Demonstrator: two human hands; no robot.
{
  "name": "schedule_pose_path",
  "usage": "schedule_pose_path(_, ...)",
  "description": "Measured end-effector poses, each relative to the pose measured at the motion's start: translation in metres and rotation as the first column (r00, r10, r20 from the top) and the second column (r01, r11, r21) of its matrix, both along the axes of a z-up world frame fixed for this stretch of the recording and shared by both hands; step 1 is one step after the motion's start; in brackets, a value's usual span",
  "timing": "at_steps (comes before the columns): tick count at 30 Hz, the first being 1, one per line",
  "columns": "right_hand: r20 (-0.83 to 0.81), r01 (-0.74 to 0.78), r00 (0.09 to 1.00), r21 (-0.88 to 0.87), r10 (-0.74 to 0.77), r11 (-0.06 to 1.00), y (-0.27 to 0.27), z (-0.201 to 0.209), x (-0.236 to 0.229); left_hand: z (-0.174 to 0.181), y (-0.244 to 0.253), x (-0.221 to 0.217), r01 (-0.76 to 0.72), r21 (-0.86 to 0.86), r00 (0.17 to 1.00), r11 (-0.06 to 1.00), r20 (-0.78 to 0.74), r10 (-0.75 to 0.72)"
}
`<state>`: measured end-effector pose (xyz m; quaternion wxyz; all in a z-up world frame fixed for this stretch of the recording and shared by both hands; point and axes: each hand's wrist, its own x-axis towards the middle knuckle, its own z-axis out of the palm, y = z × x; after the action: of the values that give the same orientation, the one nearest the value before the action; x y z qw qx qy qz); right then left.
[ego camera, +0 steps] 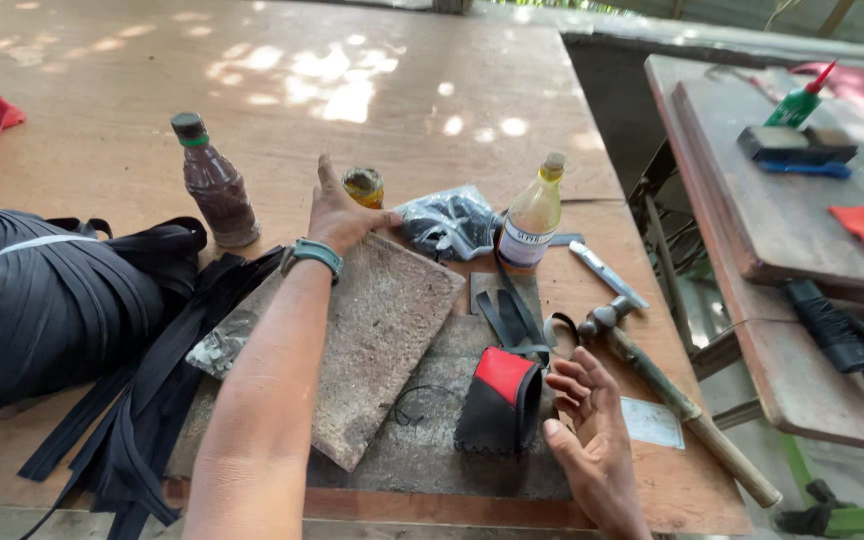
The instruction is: The person stitches together leather pieces and attaches a zipper to form a small pouch, using a needle and thread and applying adhesive by hand.
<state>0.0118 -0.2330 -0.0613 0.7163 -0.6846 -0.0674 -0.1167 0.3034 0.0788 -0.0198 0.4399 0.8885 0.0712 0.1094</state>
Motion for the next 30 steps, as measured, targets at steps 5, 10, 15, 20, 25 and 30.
schedule_pose_path(5,0.023,0.023,0.999,0.026,-0.024,0.999,0.001,-0.002,0.002,-0.01,0.012,0.013,0.042,0.152,0.992,0.988,0.113,-0.06)
schedule_pose_path(10,0.005,0.028,1.0,0.058,-0.029,0.998,-0.002,-0.014,0.002,-0.014,-0.005,0.014,-0.05,0.115,0.963,0.992,0.268,0.018)
schedule_pose_path(15,0.135,0.117,0.983,0.076,-0.127,0.99,-0.009,-0.004,-0.002,0.018,0.002,-0.02,0.13,-0.02,0.912,0.991,0.394,-0.112)
schedule_pose_path(20,0.232,0.213,0.96,-0.231,-0.159,0.949,-0.019,0.074,0.017,0.044,-0.004,-0.111,0.459,0.012,0.862,0.889,0.237,-0.448)
schedule_pose_path(25,-0.179,-0.213,0.977,-0.754,0.118,0.621,0.043,0.137,0.074,0.041,-0.025,-0.181,0.547,0.113,0.808,0.83,0.188,-0.558)
schedule_pose_path(30,-0.262,-0.362,0.924,-0.834,0.279,0.415,0.117,0.151,0.078,0.034,-0.024,-0.197,0.489,0.125,0.864,0.863,0.063,-0.499)
